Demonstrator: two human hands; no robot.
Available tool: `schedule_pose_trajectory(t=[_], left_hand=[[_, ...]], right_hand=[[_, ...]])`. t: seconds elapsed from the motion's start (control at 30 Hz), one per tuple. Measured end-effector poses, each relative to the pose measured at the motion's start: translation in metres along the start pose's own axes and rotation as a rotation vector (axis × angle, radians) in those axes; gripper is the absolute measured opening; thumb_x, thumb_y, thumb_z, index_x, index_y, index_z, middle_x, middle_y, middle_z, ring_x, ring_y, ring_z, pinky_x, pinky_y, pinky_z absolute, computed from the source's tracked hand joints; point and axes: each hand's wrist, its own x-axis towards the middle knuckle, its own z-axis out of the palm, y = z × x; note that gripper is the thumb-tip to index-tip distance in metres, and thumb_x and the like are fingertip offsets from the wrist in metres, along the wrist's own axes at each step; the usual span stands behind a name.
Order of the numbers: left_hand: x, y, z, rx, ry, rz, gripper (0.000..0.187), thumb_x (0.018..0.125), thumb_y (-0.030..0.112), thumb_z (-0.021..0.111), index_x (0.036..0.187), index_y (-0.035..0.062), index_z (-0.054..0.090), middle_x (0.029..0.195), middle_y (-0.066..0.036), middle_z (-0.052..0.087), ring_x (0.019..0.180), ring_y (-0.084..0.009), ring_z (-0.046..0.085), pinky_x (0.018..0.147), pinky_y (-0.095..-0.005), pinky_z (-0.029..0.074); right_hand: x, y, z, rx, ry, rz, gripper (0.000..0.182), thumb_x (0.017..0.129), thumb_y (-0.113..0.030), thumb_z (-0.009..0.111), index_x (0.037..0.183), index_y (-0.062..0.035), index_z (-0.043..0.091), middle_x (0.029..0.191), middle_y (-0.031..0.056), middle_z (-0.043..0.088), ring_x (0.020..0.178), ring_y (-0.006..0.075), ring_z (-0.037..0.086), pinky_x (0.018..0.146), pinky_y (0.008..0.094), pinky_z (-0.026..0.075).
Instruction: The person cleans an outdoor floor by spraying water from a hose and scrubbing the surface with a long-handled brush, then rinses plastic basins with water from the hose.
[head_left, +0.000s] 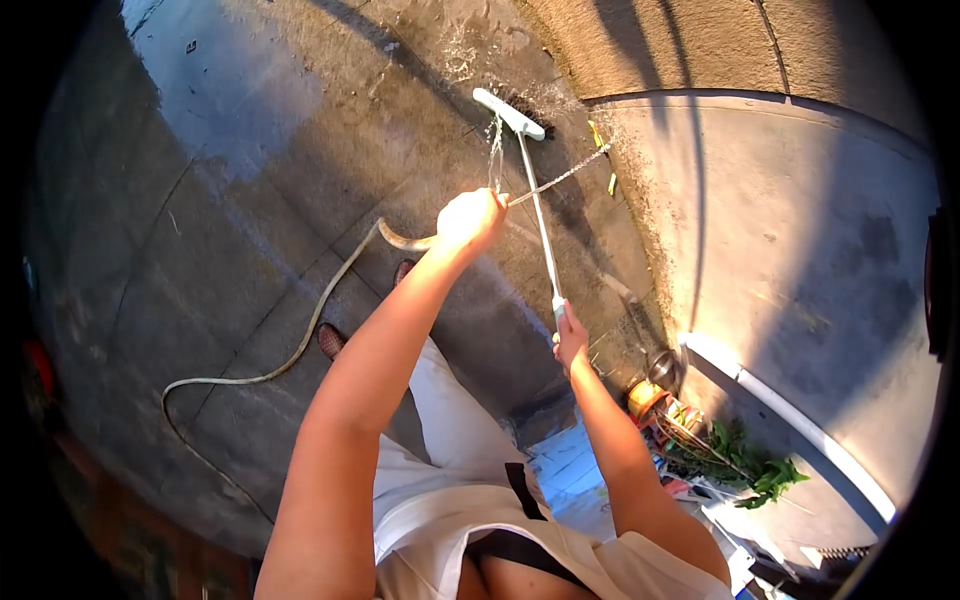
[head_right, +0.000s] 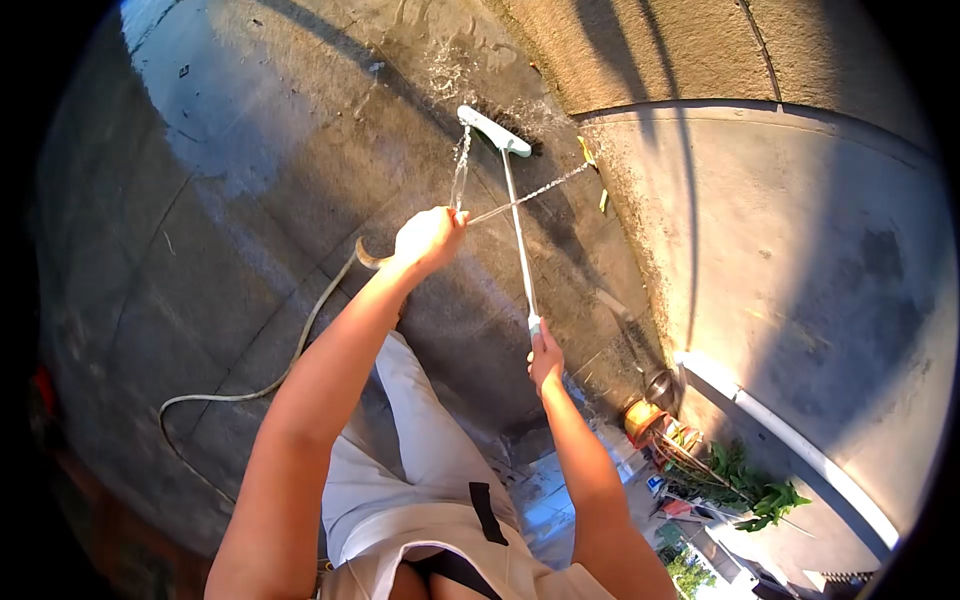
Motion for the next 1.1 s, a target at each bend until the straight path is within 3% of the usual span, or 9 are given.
schedule_pose_trajectory(t=[0.17, 0.33, 0.5, 0.73, 0.8, 0.83, 0.87, 0.97, 1.1], left_hand=[[-0.002, -0.003, 0.007, 0.018, 0.007, 0.007, 0.046, 0.094, 0.041, 0.041, 0.091, 0.0020, 0.065, 0.086, -0.021, 0.066, 0.085, -0.0379, 0.063, 0.076, -0.0459, 0.048], [0.001, -0.005, 0.010, -0.063, 0.080, 0.052, 0.045, 0.093, 0.038, 0.040, 0.092, 0.0011, 0.065, 0.091, -0.023, 0.065, 0.088, -0.0392, 0.063, 0.078, -0.0457, 0.049], [0.006, -0.012, 0.015, 0.023, 0.144, 0.177, 0.040, 0.093, 0.033, 0.036, 0.091, 0.0009, 0.061, 0.090, -0.026, 0.062, 0.086, -0.0427, 0.061, 0.075, -0.0484, 0.049], [0.023, -0.034, 0.014, 0.107, 0.191, 0.128, 0.044, 0.094, 0.034, 0.036, 0.089, -0.0018, 0.060, 0.088, -0.028, 0.062, 0.085, -0.0439, 0.061, 0.077, -0.0486, 0.047], [0.009, -0.018, -0.014, 0.084, 0.210, -0.025, 0.032, 0.090, 0.023, 0.040, 0.085, 0.0000, 0.062, 0.088, -0.025, 0.063, 0.080, -0.0404, 0.063, 0.073, -0.0461, 0.051], [0.016, -0.026, -0.014, 0.096, 0.224, -0.029, 0.030, 0.090, 0.021, 0.041, 0.086, 0.0003, 0.062, 0.090, -0.025, 0.063, 0.083, -0.0402, 0.063, 0.074, -0.0456, 0.051], [0.030, -0.043, -0.008, 0.229, 0.248, 0.098, 0.031, 0.090, 0.023, 0.042, 0.086, -0.0006, 0.062, 0.090, -0.025, 0.063, 0.084, -0.0406, 0.063, 0.074, -0.0458, 0.050], [0.037, -0.045, -0.030, 0.144, 0.281, 0.016, 0.038, 0.091, 0.026, 0.042, 0.085, -0.0059, 0.061, 0.088, -0.028, 0.063, 0.082, -0.0422, 0.063, 0.075, -0.0463, 0.050], [0.054, -0.059, -0.045, 0.057, 0.377, -0.039, 0.043, 0.091, 0.029, 0.039, 0.081, -0.0060, 0.061, 0.087, -0.029, 0.063, 0.082, -0.0434, 0.062, 0.076, -0.0478, 0.049]], right_hand=[[0.044, -0.048, -0.016, 0.017, 0.006, -0.042, 0.040, 0.096, -0.033, 0.048, 0.136, -0.0331, 0.045, 0.058, -0.0020, 0.045, 0.042, 0.0081, 0.039, 0.037, 0.0234, 0.032], [-0.034, 0.055, -0.037, 0.126, -0.079, 0.158, 0.042, 0.098, -0.026, 0.043, 0.140, -0.0316, 0.040, 0.062, -0.0016, 0.044, 0.043, 0.0065, 0.036, 0.038, 0.0217, 0.033], [-0.084, 0.119, -0.032, 0.028, 0.014, 0.036, 0.041, 0.098, -0.023, 0.043, 0.139, -0.0268, 0.042, 0.062, -0.0018, 0.045, 0.044, 0.0061, 0.038, 0.038, 0.0225, 0.033], [0.016, -0.007, 0.010, 0.042, 0.049, -0.012, 0.042, 0.098, -0.026, 0.041, 0.140, -0.0248, 0.040, 0.056, -0.0006, 0.043, 0.040, 0.0092, 0.038, 0.035, 0.0250, 0.034], [0.058, -0.051, 0.014, 0.126, 0.021, -0.047, 0.043, 0.098, -0.026, 0.044, 0.141, -0.0269, 0.039, 0.056, -0.0021, 0.041, 0.040, 0.0090, 0.038, 0.035, 0.0256, 0.034], [0.088, -0.062, 0.018, 0.007, 0.085, -0.155, 0.045, 0.097, -0.027, 0.045, 0.142, -0.0272, 0.038, 0.056, -0.0020, 0.042, 0.040, 0.0092, 0.038, 0.035, 0.0261, 0.034], [0.069, -0.102, 0.016, 0.096, 0.009, -0.039, 0.046, 0.097, -0.026, 0.046, 0.142, -0.0258, 0.037, 0.056, -0.0023, 0.041, 0.040, 0.0090, 0.038, 0.036, 0.0262, 0.034], [0.074, -0.077, 0.012, -0.065, 0.036, -0.209, 0.047, 0.097, -0.025, 0.047, 0.143, -0.0226, 0.036, 0.055, -0.0030, 0.041, 0.040, 0.0086, 0.038, 0.036, 0.0262, 0.034], [-0.013, -0.013, -0.010, -0.219, -0.030, -0.145, 0.047, 0.097, -0.023, 0.046, 0.142, -0.0178, 0.037, 0.057, -0.0001, 0.048, 0.043, 0.0104, 0.045, 0.041, 0.0279, 0.039]])
